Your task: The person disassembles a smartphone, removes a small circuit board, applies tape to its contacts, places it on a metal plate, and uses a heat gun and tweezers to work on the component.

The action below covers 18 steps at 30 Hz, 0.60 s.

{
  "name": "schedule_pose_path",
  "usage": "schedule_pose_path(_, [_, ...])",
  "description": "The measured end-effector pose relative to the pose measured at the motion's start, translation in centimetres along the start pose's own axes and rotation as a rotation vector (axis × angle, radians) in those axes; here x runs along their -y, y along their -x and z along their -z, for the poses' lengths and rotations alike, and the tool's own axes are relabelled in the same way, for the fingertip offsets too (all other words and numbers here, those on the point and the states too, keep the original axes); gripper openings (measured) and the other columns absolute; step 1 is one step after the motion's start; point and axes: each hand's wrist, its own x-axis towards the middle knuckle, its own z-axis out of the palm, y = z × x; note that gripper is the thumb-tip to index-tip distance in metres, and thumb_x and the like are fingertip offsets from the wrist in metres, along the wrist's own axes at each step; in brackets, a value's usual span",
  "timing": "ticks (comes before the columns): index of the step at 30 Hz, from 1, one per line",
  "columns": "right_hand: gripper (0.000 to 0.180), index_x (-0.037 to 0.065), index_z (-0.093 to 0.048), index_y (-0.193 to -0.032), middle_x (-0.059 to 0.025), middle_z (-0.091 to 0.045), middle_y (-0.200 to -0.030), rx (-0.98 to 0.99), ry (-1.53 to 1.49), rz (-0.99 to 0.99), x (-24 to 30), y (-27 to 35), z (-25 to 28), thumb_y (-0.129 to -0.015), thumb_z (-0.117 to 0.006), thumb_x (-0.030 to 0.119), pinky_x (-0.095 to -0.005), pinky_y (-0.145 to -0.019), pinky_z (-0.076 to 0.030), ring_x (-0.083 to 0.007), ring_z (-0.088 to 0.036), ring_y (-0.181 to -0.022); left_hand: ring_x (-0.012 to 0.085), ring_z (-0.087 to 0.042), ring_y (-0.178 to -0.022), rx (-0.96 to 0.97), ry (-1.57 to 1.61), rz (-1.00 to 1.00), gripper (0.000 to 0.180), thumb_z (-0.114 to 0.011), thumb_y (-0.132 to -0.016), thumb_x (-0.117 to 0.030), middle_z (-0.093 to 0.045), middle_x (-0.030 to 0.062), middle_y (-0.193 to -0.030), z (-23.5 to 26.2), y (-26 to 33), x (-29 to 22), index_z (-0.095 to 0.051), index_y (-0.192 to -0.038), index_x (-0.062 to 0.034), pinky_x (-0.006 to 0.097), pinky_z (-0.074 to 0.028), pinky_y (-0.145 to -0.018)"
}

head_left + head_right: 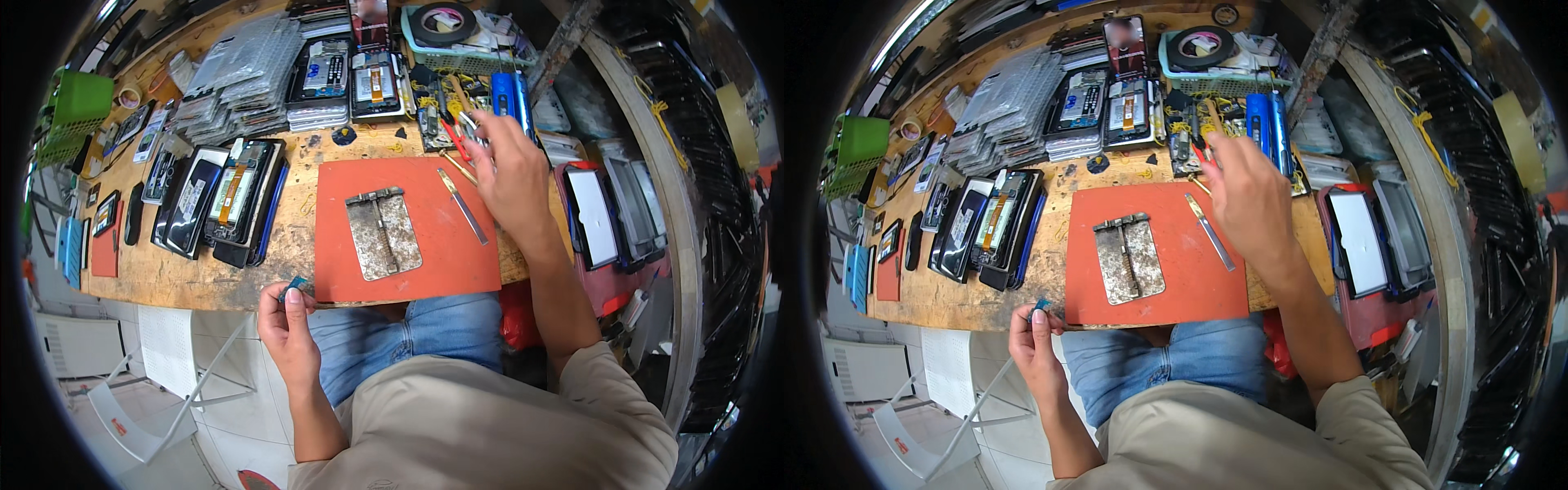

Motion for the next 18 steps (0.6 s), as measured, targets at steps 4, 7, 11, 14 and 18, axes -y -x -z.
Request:
schedule_pose_path(4, [0.024, 0.008, -0.073, -0.109, -0.0084, -0.069, -0.111, 0.398, -0.116, 0.643, 1.8, 0.7, -2.1, -0.087, -0.067, 0.012, -0.0423, -0.09, -0.053, -0.0269, -0.064, -0.107, 0.01, -0.056, -0.081, 0.055, 0.095, 0.029, 0.015, -0.06, -0.11, -0.017, -0.063, 0.0033, -0.088, -0.2, 0.5, -0.2, -0.06, -0.109, -0.0026, 0.027, -0.047, -0.077])
schedule_pose_path(7, [0.02, 0.009, -0.074, -0.102, -0.0048, -0.069, -0.108, 0.553, -0.065, 0.828, 2.8, 0.9, -3.7, -0.085, -0.068, 0.013, -0.0378, -0.09, -0.05, -0.0222, -0.063, -0.106, 0.0102, -0.057, -0.082, 0.083, 0.146, 0.025, 0.015, -0.06, -0.11, -0.017, -0.063, 0.0036, -0.088, -0.5, 0.4, -0.7, -0.06, -0.11, -0.0024, 0.027, -0.048, -0.078])
schedule_pose_path(11, [0.009, 0.01, -0.071, -0.091, -0.0037, -0.067, -0.097, 0.551, -0.01, 0.958, 2.2, -0.4, -4.4, -0.083, -0.068, 0.012, -0.0369, -0.087, -0.048, -0.0217, -0.062, -0.1, 0.0103, -0.058, -0.082, 0.1, 0.12, 0.017, 0.014, -0.059, -0.11, -0.016, -0.063, 0.0038, -0.087, 0.1, 0.5, -1.1, -0.06, -0.109, -0.0023, 0.027, -0.048, -0.078])
schedule_pose_path(14, [0.008, 0.009, -0.067, -0.086, -0.0042, -0.063, -0.089, 0.531, 0.1, 0.902, 2.1, 0.1, -3.6, -0.081, -0.071, 0.013, -0.0375, -0.086, -0.047, -0.0228, -0.061, -0.093, 0.01, -0.058, -0.082, 0.114, 0.149, 0.037, 0.014, -0.06, -0.109, -0.016, -0.063, 0.004, -0.087, 0.5, 0.5, -1.0, -0.06, -0.109, -0.0023, 0.027, -0.048, -0.078])
schedule_pose_path(18, [0.03, 0.005, -0.061, -0.108, -0.0089, -0.064, -0.087, 0.475, 0.099, 0.629, 3.6, 2.5, -3.0, -0.082, -0.073, 0.01, -0.0423, -0.081, -0.05, -0.0286, -0.063, -0.087, 0.0113, -0.057, -0.08, 0.109, 0.135, 0.079, 0.016, -0.06, -0.108, -0.019, -0.062, 0.004, -0.085, -0.3, 0.4, -0.5, -0.06, -0.103, -0.0033, 0.029, -0.047, -0.077])
